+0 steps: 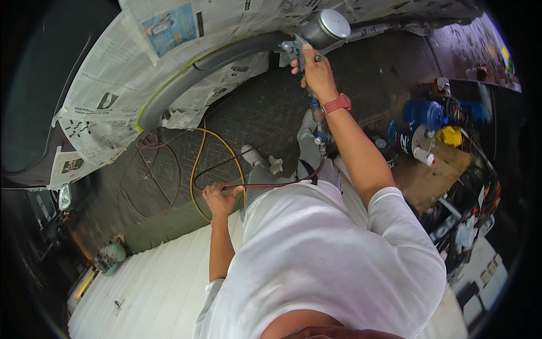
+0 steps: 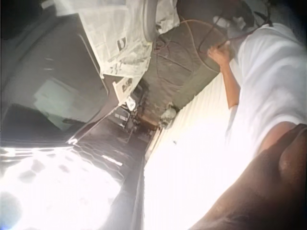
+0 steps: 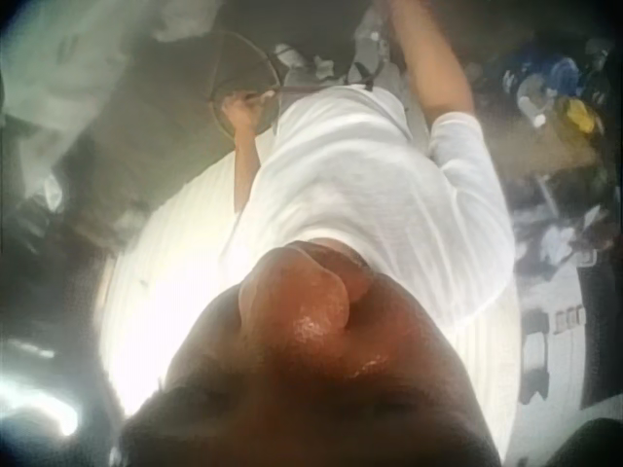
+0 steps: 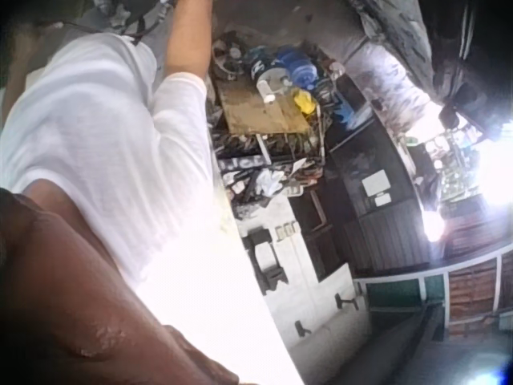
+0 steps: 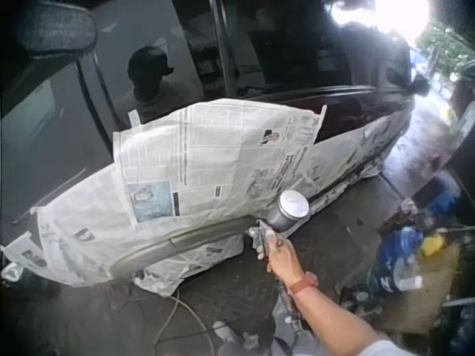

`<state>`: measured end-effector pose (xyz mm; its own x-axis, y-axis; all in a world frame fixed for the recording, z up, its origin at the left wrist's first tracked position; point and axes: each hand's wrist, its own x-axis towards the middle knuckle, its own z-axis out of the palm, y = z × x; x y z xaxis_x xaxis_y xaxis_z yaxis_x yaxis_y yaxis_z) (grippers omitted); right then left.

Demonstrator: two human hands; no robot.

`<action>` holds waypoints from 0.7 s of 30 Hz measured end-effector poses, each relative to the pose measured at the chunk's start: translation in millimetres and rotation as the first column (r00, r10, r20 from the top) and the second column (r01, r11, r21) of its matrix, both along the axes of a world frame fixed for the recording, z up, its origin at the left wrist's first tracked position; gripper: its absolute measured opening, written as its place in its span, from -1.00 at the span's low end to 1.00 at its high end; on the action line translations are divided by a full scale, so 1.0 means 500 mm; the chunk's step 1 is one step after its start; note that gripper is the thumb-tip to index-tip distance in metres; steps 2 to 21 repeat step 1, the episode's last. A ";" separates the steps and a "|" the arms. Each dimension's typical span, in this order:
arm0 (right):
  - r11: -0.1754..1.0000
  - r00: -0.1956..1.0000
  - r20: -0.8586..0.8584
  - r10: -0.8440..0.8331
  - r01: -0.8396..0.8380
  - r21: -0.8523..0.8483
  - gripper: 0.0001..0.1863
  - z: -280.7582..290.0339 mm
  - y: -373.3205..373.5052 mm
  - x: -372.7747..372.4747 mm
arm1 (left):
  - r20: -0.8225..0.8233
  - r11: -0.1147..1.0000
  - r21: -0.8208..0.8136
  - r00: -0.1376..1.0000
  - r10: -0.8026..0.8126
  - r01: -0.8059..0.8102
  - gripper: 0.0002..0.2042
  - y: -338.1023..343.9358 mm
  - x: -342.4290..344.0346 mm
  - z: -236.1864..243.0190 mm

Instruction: The person uses a spray gun to apply paint to a car's rear bumper and wheel arch. The car is masked with newspaper and tape. The person moves around the vehicle to cover different areas of the bumper and wheel well.

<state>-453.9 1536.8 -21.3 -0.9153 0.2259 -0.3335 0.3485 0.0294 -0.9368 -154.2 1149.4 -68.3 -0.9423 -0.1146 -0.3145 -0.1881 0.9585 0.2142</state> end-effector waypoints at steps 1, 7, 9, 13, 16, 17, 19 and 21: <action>1.000 1.000 -0.026 0.011 -0.011 0.000 -0.35 0.017 -0.032 0.016 | 0.043 0.999 -0.028 0.999 -0.027 0.029 -0.32 -0.031 0.003 -0.016; 1.000 1.000 -0.026 0.011 -0.011 0.000 -0.35 0.017 -0.032 0.016 | 0.043 0.999 -0.028 0.999 -0.027 0.029 -0.32 -0.031 0.003 -0.016; 1.000 1.000 -0.026 0.011 -0.011 0.000 -0.35 0.017 -0.032 0.016 | 0.043 0.999 -0.028 0.999 -0.027 0.029 -0.32 -0.031 0.003 -0.016; 1.000 1.000 -0.026 0.011 -0.011 0.000 -0.35 0.017 -0.032 0.016 | 0.043 0.999 -0.028 0.999 -0.027 0.029 -0.32 -0.031 0.003 -0.016; 1.000 1.000 -0.026 0.011 -0.011 0.000 -0.35 0.017 -0.032 0.016 | 0.043 0.999 -0.028 0.999 -0.027 0.029 -0.32 -0.031 0.003 -0.016; 1.000 1.000 -0.026 0.011 -0.011 0.000 -0.35 0.017 -0.032 0.016 | 0.043 0.999 -0.028 0.999 -0.027 0.029 -0.32 -0.031 0.003 -0.016; 1.000 1.000 -0.026 0.011 -0.011 0.000 -0.35 0.017 -0.032 0.016 | 0.043 0.999 -0.028 0.999 -0.027 0.029 -0.32 -0.031 0.003 -0.016; 1.000 1.000 -0.026 0.011 -0.011 0.000 -0.35 0.017 -0.032 0.016 | 0.043 0.999 -0.028 0.999 -0.027 0.029 -0.32 -0.031 0.003 -0.016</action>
